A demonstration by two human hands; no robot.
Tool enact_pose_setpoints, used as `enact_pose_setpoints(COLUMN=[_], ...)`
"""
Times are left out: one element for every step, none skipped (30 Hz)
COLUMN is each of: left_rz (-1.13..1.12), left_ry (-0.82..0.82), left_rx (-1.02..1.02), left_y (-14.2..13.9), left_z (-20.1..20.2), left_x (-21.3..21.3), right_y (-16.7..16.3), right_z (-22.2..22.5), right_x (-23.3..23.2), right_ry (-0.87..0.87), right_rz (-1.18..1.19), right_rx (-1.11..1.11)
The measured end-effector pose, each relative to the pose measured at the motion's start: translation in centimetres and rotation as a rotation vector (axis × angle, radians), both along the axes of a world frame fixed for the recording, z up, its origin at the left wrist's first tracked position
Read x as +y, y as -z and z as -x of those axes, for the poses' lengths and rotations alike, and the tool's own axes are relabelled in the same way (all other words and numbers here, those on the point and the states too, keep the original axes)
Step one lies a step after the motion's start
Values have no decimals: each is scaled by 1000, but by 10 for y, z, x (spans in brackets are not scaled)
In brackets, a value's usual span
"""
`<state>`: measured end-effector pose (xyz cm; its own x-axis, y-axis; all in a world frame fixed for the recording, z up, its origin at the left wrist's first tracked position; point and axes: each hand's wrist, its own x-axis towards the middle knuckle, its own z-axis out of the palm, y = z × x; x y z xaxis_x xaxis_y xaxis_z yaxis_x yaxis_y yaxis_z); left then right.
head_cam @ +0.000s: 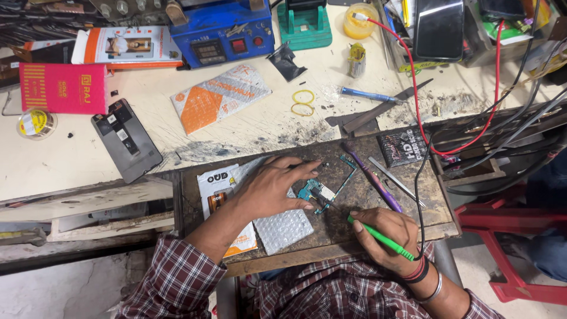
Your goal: The person uses a soldering iron to apply heat to a small circuit board placed on a workbench. They hold the board with one hand and manipulate the soldering iron with the other, working on specific points on the board throughout the clip.
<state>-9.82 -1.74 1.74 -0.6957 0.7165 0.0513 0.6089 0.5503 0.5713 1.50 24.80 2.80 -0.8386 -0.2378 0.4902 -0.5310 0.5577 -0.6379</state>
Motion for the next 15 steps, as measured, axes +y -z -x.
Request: enact_pose_setpoints(left_rz=[0,1,1,0,-1,0,-15,-30,-44,-54,-65,-77,-57,-37,-18], left_ry=[1,0,0,4,8,11,12,13,15,19,24,29,23,18,12], left_rx=[-4,-8,-17,-19,-25,-31,-39,-38,-28,-19,-4,10,6,3,2], left_y=[1,3,5,8,11,14,16,18,19,20,19,19,19,18,18], left_z=[0,1,1,0,0,1,-2,-1,0,-1,-1,-1,-2,-2,-2], left_x=[0,1,1,2,3,2,1,0,-1,-2,-3,-3,-1,0,1], right_y=[0,1,2,3,4,6,6,7,7,7,8,7,7,7,6], right_z=[0,0,-1,-2,-2,-1,-5,-6,-5,-6,-4,-4,-4,-4,-4], right_x=[0,0,0,1,2,2,2,3,3,3,2,2,2,3,3], right_ry=[10,19,27,7,-14,-36,-15,7,30,24,19,14,2,-10,-22], right_rz=[1,2,3,1,-2,-2,-16,-30,-43,-38,-34,-31,-33,-34,-36], right_rx=[4,7,6,13,15,18,-1,-10,-10,-10,-2,4,6,10,15])
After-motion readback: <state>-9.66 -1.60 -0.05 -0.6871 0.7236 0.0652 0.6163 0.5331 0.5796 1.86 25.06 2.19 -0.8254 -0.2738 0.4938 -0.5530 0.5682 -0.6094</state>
